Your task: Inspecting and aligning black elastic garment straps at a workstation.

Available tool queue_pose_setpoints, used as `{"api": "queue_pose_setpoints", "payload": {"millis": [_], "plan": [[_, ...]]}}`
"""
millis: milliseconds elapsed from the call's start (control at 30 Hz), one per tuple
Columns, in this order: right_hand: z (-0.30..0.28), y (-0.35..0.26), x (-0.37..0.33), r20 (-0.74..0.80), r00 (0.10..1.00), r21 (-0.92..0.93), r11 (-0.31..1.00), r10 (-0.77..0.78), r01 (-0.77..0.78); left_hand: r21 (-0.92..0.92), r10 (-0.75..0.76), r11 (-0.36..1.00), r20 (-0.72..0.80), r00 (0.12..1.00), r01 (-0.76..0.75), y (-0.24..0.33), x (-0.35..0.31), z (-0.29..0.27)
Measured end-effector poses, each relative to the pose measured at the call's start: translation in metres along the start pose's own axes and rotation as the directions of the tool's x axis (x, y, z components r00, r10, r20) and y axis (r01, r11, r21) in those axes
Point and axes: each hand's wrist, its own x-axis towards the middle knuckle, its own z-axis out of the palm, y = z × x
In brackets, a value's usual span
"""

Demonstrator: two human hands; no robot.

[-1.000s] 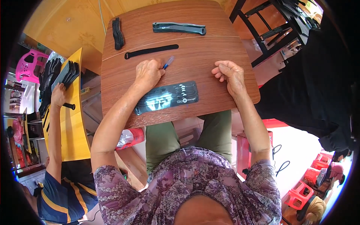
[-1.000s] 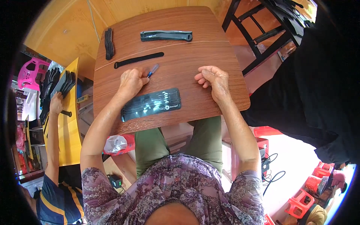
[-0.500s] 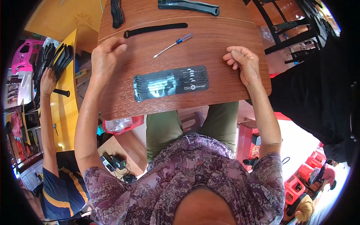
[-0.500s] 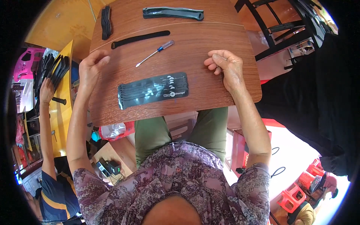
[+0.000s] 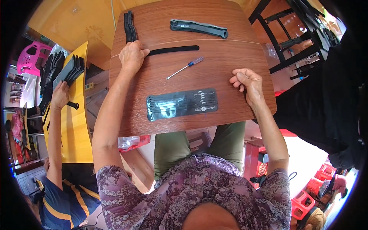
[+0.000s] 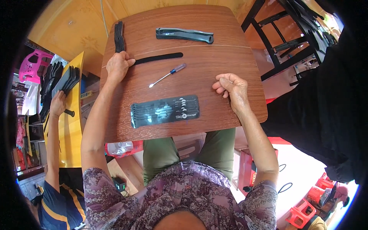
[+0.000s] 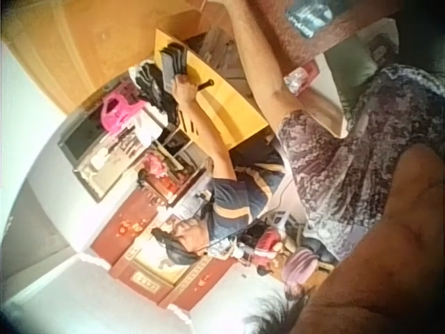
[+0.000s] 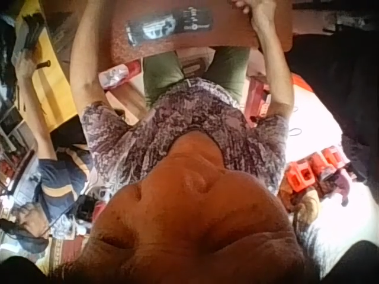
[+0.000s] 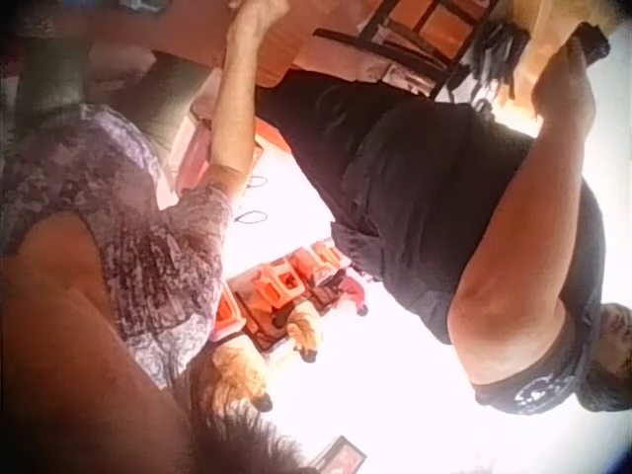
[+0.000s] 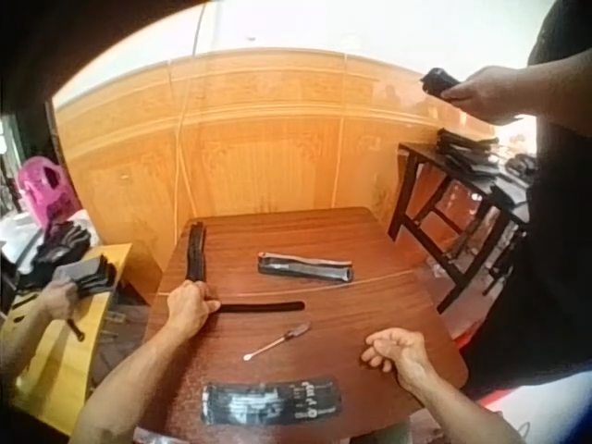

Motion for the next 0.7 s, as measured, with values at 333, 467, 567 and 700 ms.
{"api": "queue_pose_setpoints", "payload": {"millis": [333, 467, 567, 700], "plan": [[0.001, -0.005, 0.005, 0.023, 1.0, 0.014, 1.0, 0.015, -0.015, -0.233, 0.02, 0.972, 0.071, 0.997, -0.003, -0.005, -0.005, -0.01], [-0.001, -0.003, 0.004, -0.005, 1.0, 0.022, 1.0, 0.008, -0.008, -0.089, 0.126, 0.989, 0.071, 0.989, -0.12, -0.004, -0.006, -0.002], [-0.001, -0.004, 0.002, -0.017, 1.0, 0.018, 1.0, 0.004, -0.004, -0.077, 0.157, 0.985, 0.03, 0.987, -0.155, -0.004, -0.007, 0.0], [-0.001, -0.006, 0.004, -0.013, 0.999, 0.083, 0.995, 0.048, -0.047, -0.219, 0.128, 0.966, -0.054, 0.99, -0.137, 0.001, -0.023, -0.014]]}}
